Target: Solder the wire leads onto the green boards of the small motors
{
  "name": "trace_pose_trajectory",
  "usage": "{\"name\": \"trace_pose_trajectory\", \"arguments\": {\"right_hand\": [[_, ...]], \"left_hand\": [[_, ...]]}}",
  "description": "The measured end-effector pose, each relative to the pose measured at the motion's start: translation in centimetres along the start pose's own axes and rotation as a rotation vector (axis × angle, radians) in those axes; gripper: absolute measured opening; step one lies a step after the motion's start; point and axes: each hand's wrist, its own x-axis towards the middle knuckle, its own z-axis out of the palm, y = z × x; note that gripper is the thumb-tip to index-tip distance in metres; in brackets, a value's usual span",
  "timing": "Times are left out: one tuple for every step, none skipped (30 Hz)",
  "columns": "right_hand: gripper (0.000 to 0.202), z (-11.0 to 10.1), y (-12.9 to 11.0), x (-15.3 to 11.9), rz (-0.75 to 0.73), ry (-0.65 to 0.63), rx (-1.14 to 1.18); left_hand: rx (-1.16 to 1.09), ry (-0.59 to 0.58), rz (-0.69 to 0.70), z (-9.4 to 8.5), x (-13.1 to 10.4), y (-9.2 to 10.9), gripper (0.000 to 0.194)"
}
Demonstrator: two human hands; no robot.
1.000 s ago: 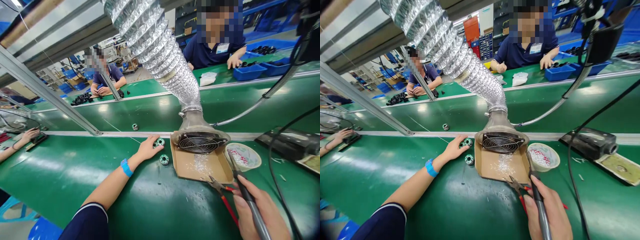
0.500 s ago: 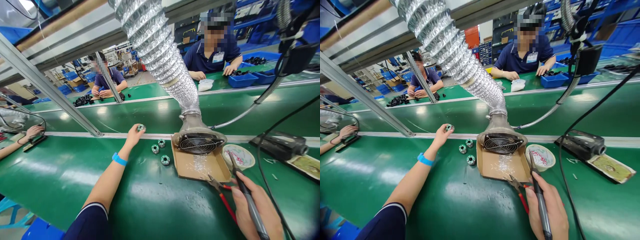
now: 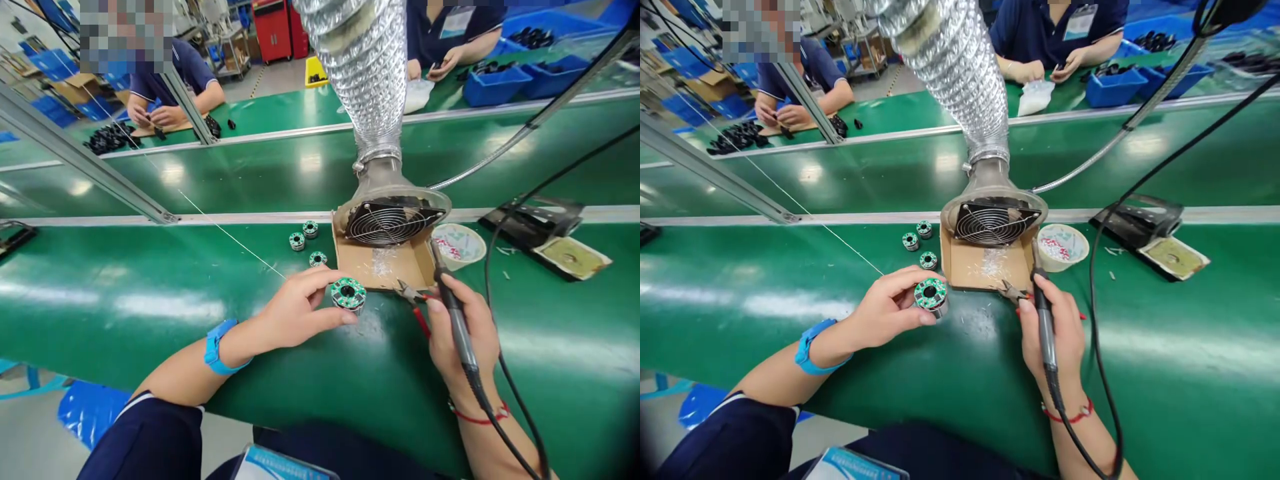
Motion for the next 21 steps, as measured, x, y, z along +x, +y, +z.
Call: {"name": "trace_pose_trajectory", "arguments": {"right_hand": [[0.046, 0.0, 0.0, 0.0, -0.006, 0.001, 0.001], [0.045, -0.1, 0.0, -0.1, -0.014, 0.001, 0.002], [0.045, -0.1, 0.0, -0.1, -0.022, -0.001, 0.004], [0.045, -0.1, 0.0, -0.1, -0.029, -0.002, 0.005], [0.045, -0.1, 0.0, -0.1, -0.037, -0.004, 0.008], [0.045, -0.2, 0.0, 0.0, -0.045, -0.006, 0.012], [0.044, -0.2, -0.1, 0.0, -0.05, -0.01, 0.014], [0.044, -0.2, -0.1, 0.0, -0.054, -0.013, 0.018], [0.043, -0.2, -0.1, 0.0, -0.055, -0.014, 0.021], [0.043, -0.2, -0.1, 0.0, -0.056, -0.017, 0.022], [0.043, -0.2, -0.1, -0.1, -0.056, -0.018, 0.021], [0.042, -0.2, 0.0, -0.1, -0.056, -0.019, 0.018], [0.042, -0.2, 0.0, -0.1, -0.058, -0.02, 0.017], [0.042, -0.2, 0.0, -0.1, -0.06, -0.022, 0.016], [0.042, -0.2, 0.0, -0.1, -0.062, -0.024, 0.017], [0.042, -0.2, 0.1, -0.1, -0.065, -0.027, 0.019], [0.042, -0.2, 0.1, 0.0, -0.067, -0.03, 0.022], [0.042, -0.2, 0.1, 0.0, -0.07, -0.032, 0.025], [0.042, -0.2, 0.0, 0.0, -0.071, -0.035, 0.028], [0.042, -0.2, 0.0, -0.1, -0.072, -0.039, 0.03], [0.042, -0.3, 0.0, -0.1, -0.07, -0.041, 0.03]], "left_hand": [[-0.005, -0.006, 0.009, 0.2, -0.1, 0.0, 0.052], [-0.01, -0.012, 0.018, 0.3, -0.2, 0.0, 0.051], [-0.014, -0.019, 0.023, 0.4, -0.3, 0.0, 0.051], [-0.019, -0.027, 0.026, 0.6, -0.4, 0.0, 0.05], [-0.025, -0.031, 0.028, 0.6, -0.5, 0.0, 0.049], [-0.03, -0.033, 0.033, 0.7, -0.6, 0.1, 0.049], [-0.031, -0.032, 0.04, 0.7, -0.6, 0.2, 0.05], [-0.03, -0.029, 0.053, 0.8, -0.7, 0.3, 0.05], [-0.025, -0.026, 0.065, 0.8, -0.7, 0.4, 0.051], [-0.019, -0.024, 0.075, 0.9, -0.8, 0.5, 0.052], [-0.012, -0.022, 0.082, 0.9, -0.8, 0.6, 0.052], [-0.003, -0.02, 0.09, 0.9, -0.8, 0.6, 0.052], [0.004, -0.017, 0.1, 1.0, -0.8, 0.6, 0.052], [0.01, -0.015, 0.114, 1.0, -0.8, 0.6, 0.051], [0.014, -0.012, 0.131, 1.1, -0.8, 0.5, 0.05], [0.014, -0.008, 0.152, 1.1, -0.7, 0.4, 0.049], [0.013, -0.006, 0.172, 1.2, -0.7, 0.3, 0.048], [0.012, -0.002, 0.187, 1.3, -0.7, 0.2, 0.048], [0.013, 0.0, 0.196, 1.3, -0.8, 0.2, 0.048], [0.017, -0.001, 0.198, 1.4, -0.8, 0.2, 0.048], [0.022, -0.003, 0.195, 1.4, -0.9, 0.3, 0.048]]}}
